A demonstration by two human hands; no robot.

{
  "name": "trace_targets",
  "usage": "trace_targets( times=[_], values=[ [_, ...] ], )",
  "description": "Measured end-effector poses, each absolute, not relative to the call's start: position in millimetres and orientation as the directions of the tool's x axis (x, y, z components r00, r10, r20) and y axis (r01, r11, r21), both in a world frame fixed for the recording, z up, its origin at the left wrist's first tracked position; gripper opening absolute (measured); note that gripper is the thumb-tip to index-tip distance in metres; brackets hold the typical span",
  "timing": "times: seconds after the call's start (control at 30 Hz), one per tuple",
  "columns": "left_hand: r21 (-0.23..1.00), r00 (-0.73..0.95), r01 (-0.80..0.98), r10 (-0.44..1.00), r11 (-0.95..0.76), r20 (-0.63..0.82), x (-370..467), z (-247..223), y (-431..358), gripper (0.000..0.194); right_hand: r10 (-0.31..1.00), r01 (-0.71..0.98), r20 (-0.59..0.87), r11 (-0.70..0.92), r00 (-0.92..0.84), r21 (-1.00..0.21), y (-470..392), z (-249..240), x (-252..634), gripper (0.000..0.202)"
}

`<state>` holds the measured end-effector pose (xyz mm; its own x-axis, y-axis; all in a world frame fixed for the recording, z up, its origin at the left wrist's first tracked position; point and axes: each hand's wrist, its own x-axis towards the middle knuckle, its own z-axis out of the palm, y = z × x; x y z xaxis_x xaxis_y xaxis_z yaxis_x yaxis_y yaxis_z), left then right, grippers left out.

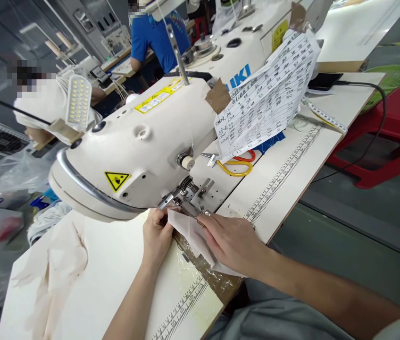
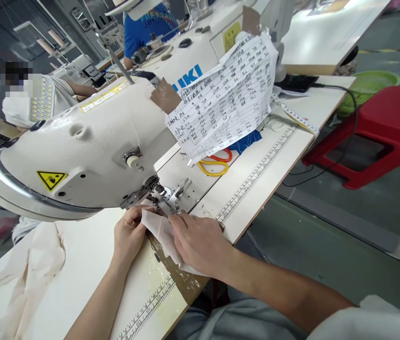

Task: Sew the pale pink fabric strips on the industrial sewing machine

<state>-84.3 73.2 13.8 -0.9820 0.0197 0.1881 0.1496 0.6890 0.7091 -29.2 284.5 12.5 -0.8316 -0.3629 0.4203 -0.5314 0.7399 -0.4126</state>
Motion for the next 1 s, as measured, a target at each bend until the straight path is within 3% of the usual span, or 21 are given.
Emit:
trace_targets(
  times=[0.27,0.43,0.6,0.8,1.0],
  values=[
    [0.678,-0.969,0.21,0.055,0.705,0.242,-83.3,11.9,73.7,0.019,-0.375,-0.514,0.383,0.767,-0.844,-0.385,282.5,16.2,-30.3,0.018],
    [0.552,-0.94,0.303,0.148,0.777,0.307,-84.4,12.2,78.4,0.018,-0.375,-0.527,0.418,0.777,-0.827,-0.345,280.2,12.4,-30.2,0.021],
    [0.463,-0.932,0.308,0.165,0.831,0.324,-85.8,12.8,79.3,0.018,-0.432,-0.543,0.362,0.78,-0.826,-0.311,278.7,9.2,-29.1,0.028],
    [0.585,-0.95,0.27,0.114,0.764,0.291,-86.7,12.1,73.7,0.017,-0.383,-0.531,0.407,0.767,-0.829,-0.36,279.7,7.3,-28.4,0.024],
    [0.587,-0.952,0.251,0.086,0.769,0.295,-85.1,12.6,74.4,0.015,-0.361,-0.511,0.395,0.765,-0.845,-0.393,278.8,7.1,-30.7,0.021]
  ],
)
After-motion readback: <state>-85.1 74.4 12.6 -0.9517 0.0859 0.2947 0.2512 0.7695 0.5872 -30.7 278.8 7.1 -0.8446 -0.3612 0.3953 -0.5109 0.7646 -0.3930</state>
